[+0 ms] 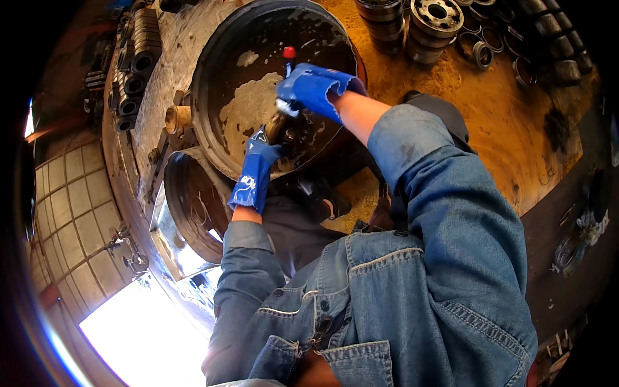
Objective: The person cleans cylindrical metal parts by dipping them into a bucket of liquid and scrubbing them with a red-handled brush. The person handles the parts one at a time, scrubbing the interior and exterior surfaces before placing them on the floor.
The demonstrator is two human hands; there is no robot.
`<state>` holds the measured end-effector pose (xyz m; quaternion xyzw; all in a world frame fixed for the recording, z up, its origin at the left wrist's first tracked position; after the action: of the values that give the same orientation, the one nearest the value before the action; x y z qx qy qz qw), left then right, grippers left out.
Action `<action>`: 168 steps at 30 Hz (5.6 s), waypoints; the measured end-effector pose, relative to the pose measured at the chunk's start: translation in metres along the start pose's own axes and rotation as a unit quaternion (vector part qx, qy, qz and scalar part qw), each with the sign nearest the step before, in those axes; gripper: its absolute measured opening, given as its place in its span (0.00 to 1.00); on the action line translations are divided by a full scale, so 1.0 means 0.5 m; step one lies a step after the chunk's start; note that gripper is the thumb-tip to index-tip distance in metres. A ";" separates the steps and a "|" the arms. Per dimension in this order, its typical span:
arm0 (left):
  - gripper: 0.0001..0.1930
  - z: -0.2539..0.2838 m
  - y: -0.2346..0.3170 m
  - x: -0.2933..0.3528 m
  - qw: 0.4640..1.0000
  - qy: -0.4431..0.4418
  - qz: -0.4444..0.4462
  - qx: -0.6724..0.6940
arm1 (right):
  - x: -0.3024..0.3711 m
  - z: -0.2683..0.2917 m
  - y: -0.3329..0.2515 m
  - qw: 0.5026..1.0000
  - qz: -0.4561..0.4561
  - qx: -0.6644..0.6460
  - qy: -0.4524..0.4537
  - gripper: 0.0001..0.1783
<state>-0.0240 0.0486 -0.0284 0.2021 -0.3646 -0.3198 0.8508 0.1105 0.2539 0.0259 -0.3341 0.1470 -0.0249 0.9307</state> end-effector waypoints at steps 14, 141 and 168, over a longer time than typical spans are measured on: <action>0.22 0.018 0.057 0.042 0.935 0.021 0.078 0.346 | 0.015 -0.013 0.074 0.847 -0.476 -0.235 -0.002 0.24; 0.15 -0.101 -0.027 0.053 0.971 0.180 0.124 -0.095 | 0.097 0.113 -0.141 0.941 -0.182 -0.248 0.143 0.18; 0.24 -0.110 0.040 0.058 0.977 0.175 0.100 -0.071 | 0.678 0.215 0.150 0.602 -0.441 -0.501 0.438 0.23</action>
<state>0.0402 0.0489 -0.0386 0.1565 -0.2045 -0.2182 0.9413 0.4617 0.3293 -0.0295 -0.7218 0.3608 -0.4981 0.3174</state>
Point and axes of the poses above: each hand's wrist, its own x-axis away from the middle knuckle, its own z-axis out of the back of the hand, y = z × x, the point moved 5 cm from there along -x, towards the middle knuckle, and after that the axes turned 2 degrees about z, right-handed, at the moved point
